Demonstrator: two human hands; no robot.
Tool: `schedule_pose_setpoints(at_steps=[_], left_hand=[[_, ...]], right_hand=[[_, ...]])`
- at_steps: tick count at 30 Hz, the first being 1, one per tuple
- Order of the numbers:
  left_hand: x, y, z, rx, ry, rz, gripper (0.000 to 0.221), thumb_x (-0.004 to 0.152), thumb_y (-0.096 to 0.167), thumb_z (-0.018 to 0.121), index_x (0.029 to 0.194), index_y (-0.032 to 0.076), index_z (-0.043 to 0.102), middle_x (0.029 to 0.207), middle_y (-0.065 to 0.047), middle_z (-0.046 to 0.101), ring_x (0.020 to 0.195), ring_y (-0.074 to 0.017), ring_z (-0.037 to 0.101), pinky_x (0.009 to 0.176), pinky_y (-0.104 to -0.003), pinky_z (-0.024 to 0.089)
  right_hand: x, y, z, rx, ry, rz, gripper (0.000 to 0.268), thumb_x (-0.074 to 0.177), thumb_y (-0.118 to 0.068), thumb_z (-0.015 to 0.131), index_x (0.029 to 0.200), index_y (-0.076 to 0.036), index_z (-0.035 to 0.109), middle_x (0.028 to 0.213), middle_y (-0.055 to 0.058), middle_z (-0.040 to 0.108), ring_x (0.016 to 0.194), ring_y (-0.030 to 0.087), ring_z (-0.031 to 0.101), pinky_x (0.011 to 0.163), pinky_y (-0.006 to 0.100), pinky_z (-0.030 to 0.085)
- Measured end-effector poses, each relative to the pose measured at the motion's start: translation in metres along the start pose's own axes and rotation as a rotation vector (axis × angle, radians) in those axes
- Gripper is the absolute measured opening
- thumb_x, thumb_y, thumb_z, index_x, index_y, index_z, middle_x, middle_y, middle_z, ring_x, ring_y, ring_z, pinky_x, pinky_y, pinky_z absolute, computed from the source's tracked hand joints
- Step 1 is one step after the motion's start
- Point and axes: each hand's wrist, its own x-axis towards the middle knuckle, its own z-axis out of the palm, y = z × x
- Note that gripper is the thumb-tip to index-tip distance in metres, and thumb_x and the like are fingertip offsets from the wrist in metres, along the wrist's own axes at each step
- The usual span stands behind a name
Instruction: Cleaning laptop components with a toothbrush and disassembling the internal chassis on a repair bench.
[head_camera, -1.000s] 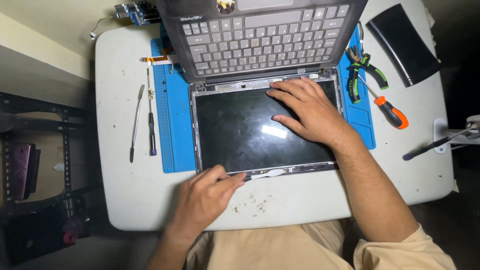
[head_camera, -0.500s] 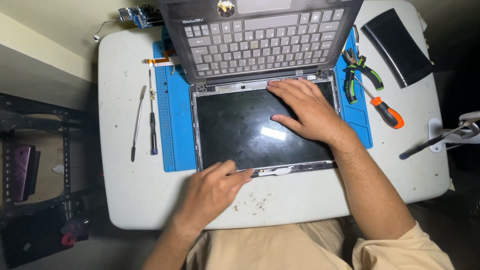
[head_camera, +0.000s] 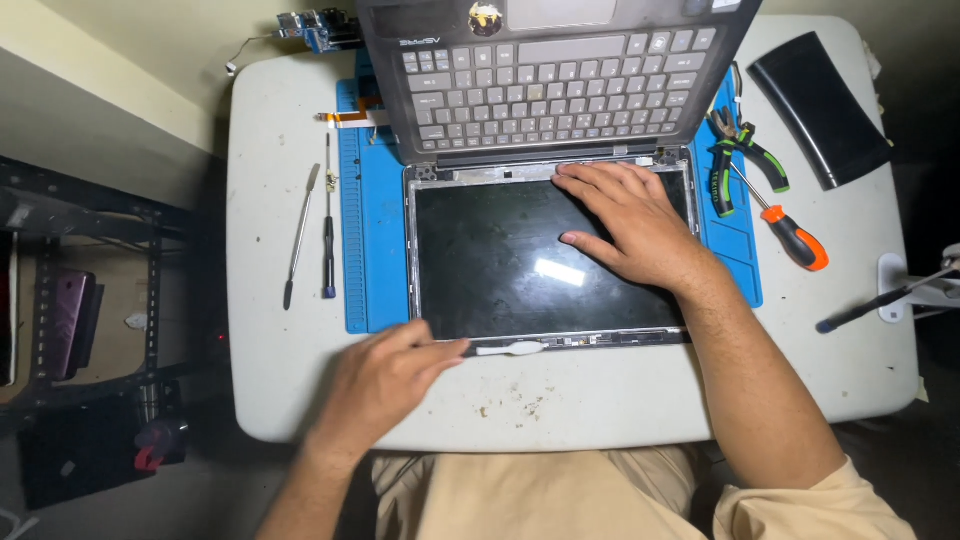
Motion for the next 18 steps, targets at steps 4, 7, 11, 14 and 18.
schedule_pose_setpoints(at_steps=[4,7,11,14,18], left_hand=[[-0.022,-0.021,-0.035,-0.03,-0.065,-0.268,0.027,0.084,0.027,0.082,0.111,0.025,0.083,0.074,0.005,0.053,0.058,-0.015,0.053,0.046,-0.04,0.05],[-0.015,-0.008,-0.022,-0.032,0.033,-0.219,0.025,0.084,0.025,0.083,0.109,0.026,0.083,0.073,0.006,0.053,0.058,-0.0129,0.051,0.047,-0.039,0.046],[0.006,0.015,0.002,0.008,0.075,-0.067,0.012,0.091,0.031,0.073,0.098,0.033,0.083,0.071,0.004,0.063,0.066,-0.0194,0.068,0.053,-0.033,0.055],[-0.008,-0.001,0.002,0.025,0.087,-0.056,0.013,0.091,0.031,0.073,0.099,0.035,0.083,0.071,0.005,0.062,0.067,-0.0182,0.069,0.055,-0.031,0.054],[-0.029,-0.016,-0.022,0.051,0.068,-0.156,0.013,0.091,0.034,0.074,0.099,0.036,0.084,0.069,0.006,0.06,0.067,-0.0169,0.069,0.057,-0.029,0.055]], right_hand=[[0.002,0.003,0.003,-0.012,0.0,-0.003,0.063,0.101,-0.047,0.05,0.154,-0.014,0.043,0.159,0.006,0.043,0.144,0.031,0.036,0.113,0.049,0.021],[0.001,0.002,0.006,-0.033,0.001,-0.025,0.062,0.102,-0.047,0.05,0.154,-0.014,0.043,0.159,0.007,0.042,0.143,0.032,0.036,0.113,0.051,0.021],[0.0,0.0,0.006,0.009,0.015,0.026,0.061,0.099,-0.046,0.061,0.15,-0.015,0.05,0.155,0.007,0.047,0.144,0.03,0.038,0.118,0.054,0.019],[-0.001,0.001,0.006,0.006,0.013,0.024,0.061,0.098,-0.046,0.061,0.15,-0.015,0.05,0.155,0.007,0.048,0.144,0.03,0.039,0.119,0.054,0.019],[0.001,0.0,0.005,0.007,0.017,0.027,0.06,0.099,-0.045,0.061,0.15,-0.016,0.05,0.154,0.008,0.048,0.143,0.031,0.039,0.118,0.055,0.019]])
